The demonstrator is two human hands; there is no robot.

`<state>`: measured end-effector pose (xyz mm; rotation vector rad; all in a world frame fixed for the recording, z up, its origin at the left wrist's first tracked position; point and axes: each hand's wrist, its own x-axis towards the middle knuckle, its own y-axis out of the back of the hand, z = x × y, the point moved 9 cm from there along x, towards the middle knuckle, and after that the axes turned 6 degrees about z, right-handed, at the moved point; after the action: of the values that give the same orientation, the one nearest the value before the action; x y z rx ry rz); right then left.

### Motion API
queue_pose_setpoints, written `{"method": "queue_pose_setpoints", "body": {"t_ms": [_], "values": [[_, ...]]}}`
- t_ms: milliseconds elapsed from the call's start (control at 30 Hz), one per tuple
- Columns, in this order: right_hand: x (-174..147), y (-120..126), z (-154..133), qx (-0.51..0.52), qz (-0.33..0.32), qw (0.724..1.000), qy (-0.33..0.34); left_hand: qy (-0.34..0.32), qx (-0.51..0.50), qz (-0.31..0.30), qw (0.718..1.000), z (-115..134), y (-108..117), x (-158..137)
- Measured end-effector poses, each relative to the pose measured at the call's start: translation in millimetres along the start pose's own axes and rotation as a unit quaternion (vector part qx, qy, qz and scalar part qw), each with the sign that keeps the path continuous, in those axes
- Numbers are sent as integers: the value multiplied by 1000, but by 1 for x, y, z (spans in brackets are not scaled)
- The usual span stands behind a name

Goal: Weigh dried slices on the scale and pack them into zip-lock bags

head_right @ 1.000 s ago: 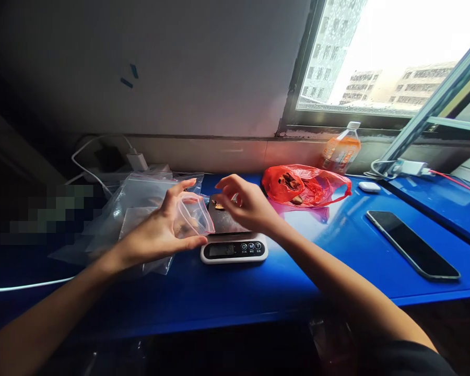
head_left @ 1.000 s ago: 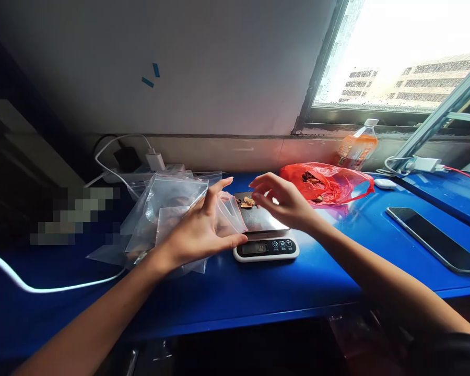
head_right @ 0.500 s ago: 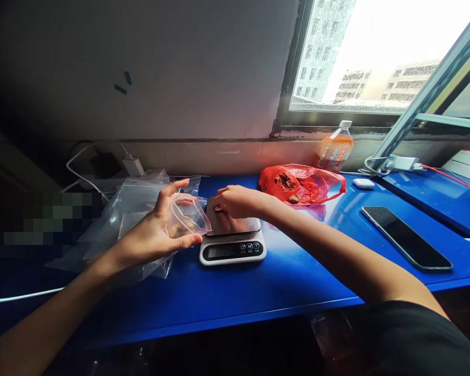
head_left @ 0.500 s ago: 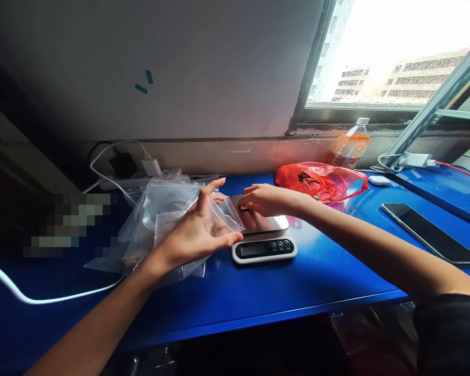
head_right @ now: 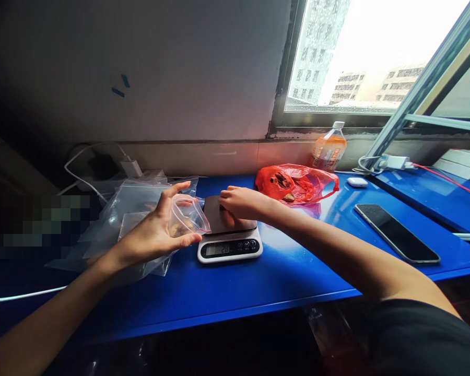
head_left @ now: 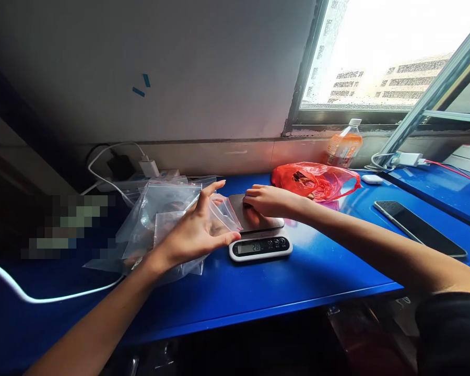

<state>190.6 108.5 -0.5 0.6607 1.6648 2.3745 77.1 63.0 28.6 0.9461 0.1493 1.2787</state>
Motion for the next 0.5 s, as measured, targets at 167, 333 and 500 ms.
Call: {"method": "queue_pose_setpoints", "body": {"t_ms": [167,333,500], "values": [[5,4,10,25,-28,998,-43,-15,4,-3,1000,1,0,1],[0,13,26,63,-27,991,-113,-13,1,7,1000,1,3,2],[-12,46,29,136,84,976,-146,-23,-9,11,1000,3,5,3]]}}
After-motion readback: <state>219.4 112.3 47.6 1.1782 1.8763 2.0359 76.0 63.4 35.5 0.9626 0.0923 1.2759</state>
